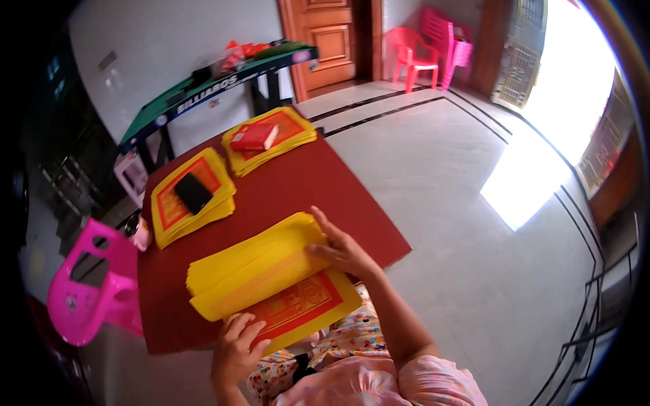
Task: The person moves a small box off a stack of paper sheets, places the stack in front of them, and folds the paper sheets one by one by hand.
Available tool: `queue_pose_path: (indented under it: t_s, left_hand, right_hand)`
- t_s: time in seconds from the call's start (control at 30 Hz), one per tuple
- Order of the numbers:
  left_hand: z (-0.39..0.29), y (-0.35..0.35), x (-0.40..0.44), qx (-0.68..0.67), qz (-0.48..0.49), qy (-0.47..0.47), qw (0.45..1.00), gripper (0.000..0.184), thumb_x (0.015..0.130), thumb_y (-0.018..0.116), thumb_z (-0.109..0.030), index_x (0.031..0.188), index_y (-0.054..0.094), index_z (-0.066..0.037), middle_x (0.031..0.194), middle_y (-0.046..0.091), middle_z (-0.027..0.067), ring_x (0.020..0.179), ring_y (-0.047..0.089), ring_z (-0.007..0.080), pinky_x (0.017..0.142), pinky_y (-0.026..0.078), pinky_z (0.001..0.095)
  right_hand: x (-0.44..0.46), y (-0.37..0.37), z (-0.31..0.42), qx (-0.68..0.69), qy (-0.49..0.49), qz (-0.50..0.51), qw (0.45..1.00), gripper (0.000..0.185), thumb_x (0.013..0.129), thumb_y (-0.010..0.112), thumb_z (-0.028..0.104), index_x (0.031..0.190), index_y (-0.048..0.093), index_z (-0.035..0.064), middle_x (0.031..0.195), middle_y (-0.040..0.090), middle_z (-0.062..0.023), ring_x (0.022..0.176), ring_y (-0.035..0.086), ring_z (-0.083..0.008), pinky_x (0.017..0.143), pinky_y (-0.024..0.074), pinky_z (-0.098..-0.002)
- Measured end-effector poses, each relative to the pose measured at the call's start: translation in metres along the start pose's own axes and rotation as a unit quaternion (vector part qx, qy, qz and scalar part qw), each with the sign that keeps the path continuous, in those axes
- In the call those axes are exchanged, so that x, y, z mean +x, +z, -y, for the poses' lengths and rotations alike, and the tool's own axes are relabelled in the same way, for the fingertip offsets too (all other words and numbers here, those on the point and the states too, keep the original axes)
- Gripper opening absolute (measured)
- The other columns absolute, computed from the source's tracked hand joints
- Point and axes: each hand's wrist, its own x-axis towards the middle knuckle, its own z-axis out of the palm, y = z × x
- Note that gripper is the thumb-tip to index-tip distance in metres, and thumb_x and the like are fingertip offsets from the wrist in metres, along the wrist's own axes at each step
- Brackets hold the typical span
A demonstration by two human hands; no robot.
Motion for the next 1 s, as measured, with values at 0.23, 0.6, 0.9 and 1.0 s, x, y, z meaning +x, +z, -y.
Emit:
queue_pose_path:
  t_s: [0.23,0.6,0.9,1.0]
  left_hand:
    - [-0.001,-0.001,0.002,0.043,0.079,0.013,0.996,0.051,0.068,0.078,-0.026,0.112,0.065,-0.005,0.117,0.054,0.0165,0.111,0.049,0.0326,0.094,0.042,0.0429]
    - [0.002,0.000,0.000,0.033,0.077,0.022,0.996,0.055,0.067,0.079,-0.030,0.113,0.064,-0.006,0.115,0.052,0.0163,0.111,0.048,0.0320,0.096,0.041,0.0437]
    - [0.004,0.001,-0.001,0.027,0.073,0.033,0.996,0.056,0.066,0.080,-0.028,0.114,0.063,-0.006,0.119,0.051,0.0179,0.114,0.047,0.0340,0.097,0.040,0.0449]
    - [0.003,0.003,-0.001,0.032,0.081,0.023,0.996,0.056,0.066,0.080,-0.028,0.114,0.063,-0.007,0.120,0.051,0.0176,0.116,0.046,0.0352,0.098,0.040,0.0451]
  right_hand:
    - [-0.004,-0.001,0.020,0.052,0.139,0.018,0.989,0.030,0.095,0.053,0.012,0.123,0.059,0.0017,0.104,0.066,-0.0036,0.092,0.058,-0.0074,0.085,0.0477,-0.0240]
    - [-0.004,-0.002,0.013,0.048,0.141,-0.009,0.989,0.029,0.092,0.059,0.017,0.116,0.064,0.0014,0.098,0.068,-0.0055,0.085,0.061,-0.0087,0.077,0.0508,-0.0259]
    - [-0.002,-0.003,0.013,0.068,0.134,-0.003,0.989,0.032,0.088,0.064,0.015,0.118,0.063,0.0011,0.101,0.068,-0.0066,0.088,0.062,-0.0103,0.081,0.0513,-0.0268]
    - [-0.003,-0.002,0.015,0.037,0.139,-0.009,0.990,0.032,0.088,0.065,0.017,0.117,0.064,0.0023,0.104,0.066,-0.0065,0.092,0.061,-0.0116,0.081,0.0505,-0.0271]
